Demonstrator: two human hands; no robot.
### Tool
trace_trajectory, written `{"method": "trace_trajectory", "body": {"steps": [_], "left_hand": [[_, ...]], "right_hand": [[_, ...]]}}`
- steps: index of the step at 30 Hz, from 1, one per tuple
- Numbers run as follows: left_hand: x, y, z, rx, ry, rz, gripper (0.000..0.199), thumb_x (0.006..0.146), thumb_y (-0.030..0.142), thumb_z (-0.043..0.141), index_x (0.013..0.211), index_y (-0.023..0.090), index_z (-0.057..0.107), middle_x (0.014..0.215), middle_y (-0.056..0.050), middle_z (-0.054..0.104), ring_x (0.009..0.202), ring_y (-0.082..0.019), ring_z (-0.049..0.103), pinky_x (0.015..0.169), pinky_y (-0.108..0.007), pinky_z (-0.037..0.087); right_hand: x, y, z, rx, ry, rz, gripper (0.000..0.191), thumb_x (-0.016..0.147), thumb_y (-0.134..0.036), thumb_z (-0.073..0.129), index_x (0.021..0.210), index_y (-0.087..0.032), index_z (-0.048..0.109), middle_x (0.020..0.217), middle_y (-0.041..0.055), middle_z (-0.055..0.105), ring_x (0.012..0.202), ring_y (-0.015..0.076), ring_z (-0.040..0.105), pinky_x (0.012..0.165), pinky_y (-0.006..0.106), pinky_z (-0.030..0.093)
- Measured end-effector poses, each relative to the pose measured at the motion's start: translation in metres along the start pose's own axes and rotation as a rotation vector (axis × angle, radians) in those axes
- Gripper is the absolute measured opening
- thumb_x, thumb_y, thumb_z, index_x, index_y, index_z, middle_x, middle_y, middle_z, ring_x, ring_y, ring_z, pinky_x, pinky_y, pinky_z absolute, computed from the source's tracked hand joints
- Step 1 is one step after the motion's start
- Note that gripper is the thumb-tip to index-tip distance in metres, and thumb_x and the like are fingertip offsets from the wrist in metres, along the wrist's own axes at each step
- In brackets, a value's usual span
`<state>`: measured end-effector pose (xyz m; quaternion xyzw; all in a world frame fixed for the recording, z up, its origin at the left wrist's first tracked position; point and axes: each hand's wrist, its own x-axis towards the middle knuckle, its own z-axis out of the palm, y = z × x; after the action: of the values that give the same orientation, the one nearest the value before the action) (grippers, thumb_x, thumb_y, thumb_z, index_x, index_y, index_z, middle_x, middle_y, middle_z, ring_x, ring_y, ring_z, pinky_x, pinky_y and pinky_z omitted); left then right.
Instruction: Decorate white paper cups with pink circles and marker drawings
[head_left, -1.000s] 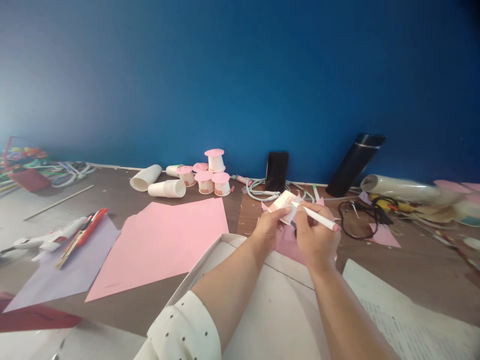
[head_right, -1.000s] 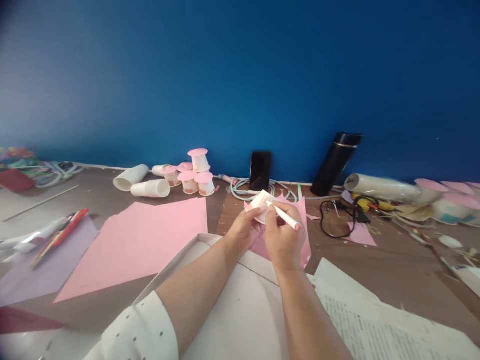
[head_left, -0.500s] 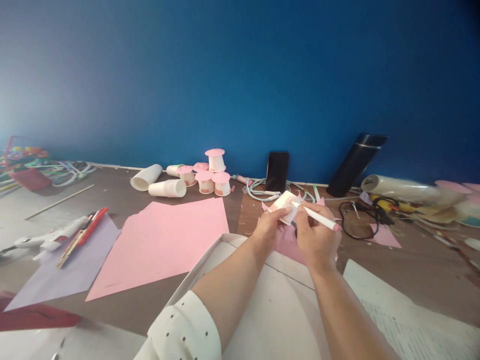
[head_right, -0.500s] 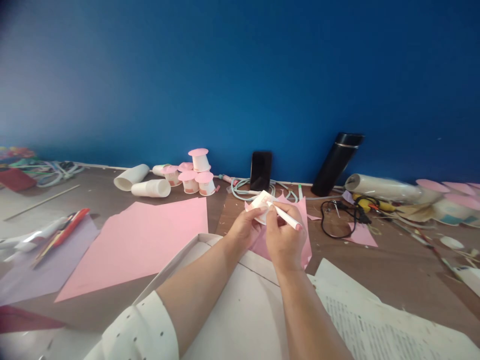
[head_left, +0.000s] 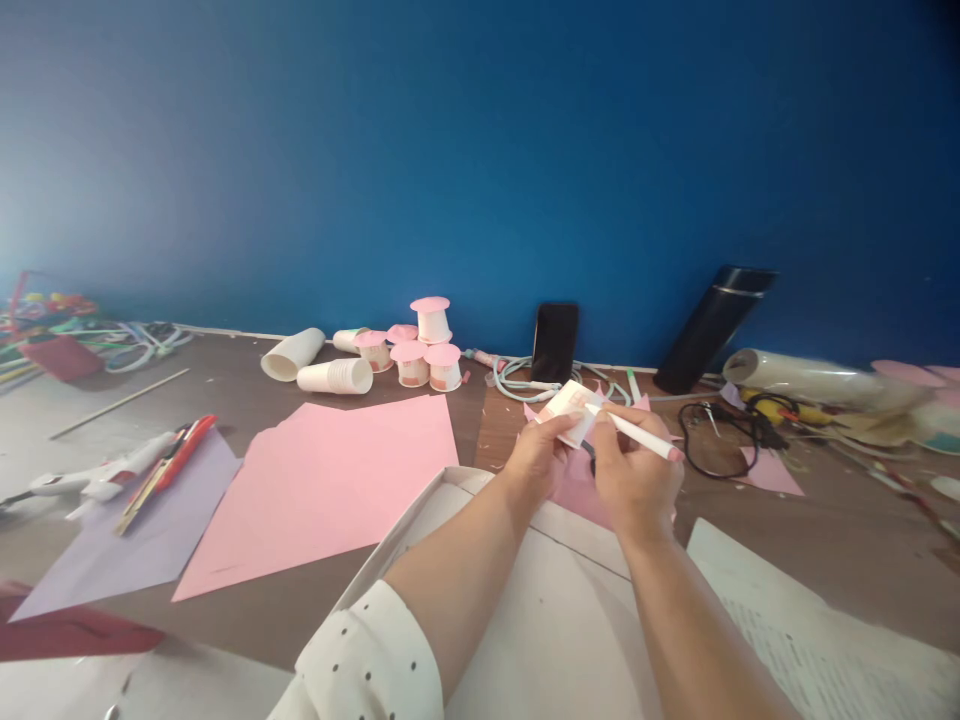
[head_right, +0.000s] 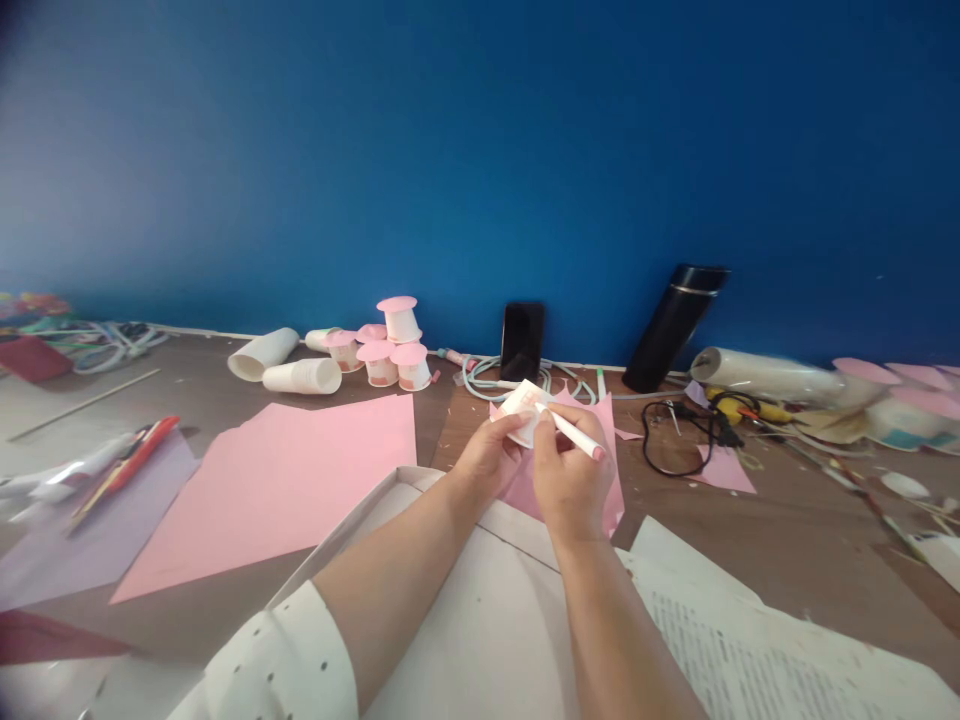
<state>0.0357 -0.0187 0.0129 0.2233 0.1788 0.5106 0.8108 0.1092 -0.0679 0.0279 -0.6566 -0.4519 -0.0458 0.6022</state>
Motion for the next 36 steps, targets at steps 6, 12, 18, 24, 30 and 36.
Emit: {"method": "trace_trajectory", "body": {"steps": [6,12,18,24,30,36], "left_hand": [[0.0001,0.0000,0.0004,-0.015,0.016,-0.009,0.030,0.064,0.008,0.071,0.094,0.010,0.071,0.092,-0.009,0.073,0.094,-0.021,0.068,0.097,-0.029,0.045],[0.0013,-0.0007,-0.0015,-0.014,0.033,-0.002,0.030,0.064,0.009,0.072,0.094,0.010,0.070,0.094,-0.009,0.073,0.098,-0.022,0.067,0.099,-0.030,0.045],[0.0007,-0.0003,-0.0005,-0.013,0.022,0.003,0.030,0.065,0.010,0.072,0.094,0.010,0.071,0.096,-0.010,0.073,0.103,-0.024,0.067,0.100,-0.031,0.045],[0.0007,-0.0008,-0.0016,-0.032,-0.012,0.014,0.031,0.066,0.010,0.072,0.097,0.010,0.071,0.101,-0.011,0.073,0.104,-0.024,0.067,0.101,-0.031,0.046],[0.0048,-0.0033,-0.0063,-0.068,-0.026,0.031,0.030,0.069,0.008,0.069,0.098,0.012,0.071,0.104,-0.009,0.073,0.105,-0.022,0.067,0.100,-0.028,0.047],[0.0054,-0.0038,-0.0062,-0.088,0.036,0.024,0.026,0.068,0.009,0.070,0.093,0.012,0.070,0.097,-0.009,0.074,0.098,-0.021,0.068,0.096,-0.028,0.049]], "right_hand": [[-0.0001,0.0005,-0.0003,-0.001,0.000,-0.003,0.015,0.078,-0.028,0.059,0.084,-0.018,0.068,0.087,0.0081,0.070,0.075,0.0200,0.064,0.069,0.032,0.049],[0.0002,0.0027,0.0006,-0.001,0.013,-0.027,0.015,0.079,-0.029,0.060,0.085,-0.017,0.068,0.085,0.0077,0.070,0.074,0.0195,0.064,0.068,0.031,0.050],[0.0007,0.0034,0.0010,-0.001,0.003,-0.023,0.014,0.077,-0.027,0.060,0.084,-0.018,0.068,0.085,0.0068,0.070,0.073,0.0191,0.064,0.067,0.031,0.050],[-0.0007,0.0019,0.0012,0.102,0.080,-0.126,0.013,0.082,-0.028,0.059,0.086,-0.017,0.067,0.086,0.0070,0.070,0.084,0.0200,0.066,0.076,0.034,0.052],[-0.0007,0.0025,0.0011,0.172,0.092,-0.110,0.014,0.083,-0.027,0.060,0.090,-0.017,0.066,0.090,0.0079,0.070,0.088,0.0197,0.067,0.081,0.035,0.053],[-0.0017,0.0036,0.0020,0.132,0.081,-0.120,0.014,0.083,-0.028,0.061,0.088,-0.017,0.067,0.089,0.0071,0.070,0.084,0.0194,0.066,0.078,0.035,0.053]]}}
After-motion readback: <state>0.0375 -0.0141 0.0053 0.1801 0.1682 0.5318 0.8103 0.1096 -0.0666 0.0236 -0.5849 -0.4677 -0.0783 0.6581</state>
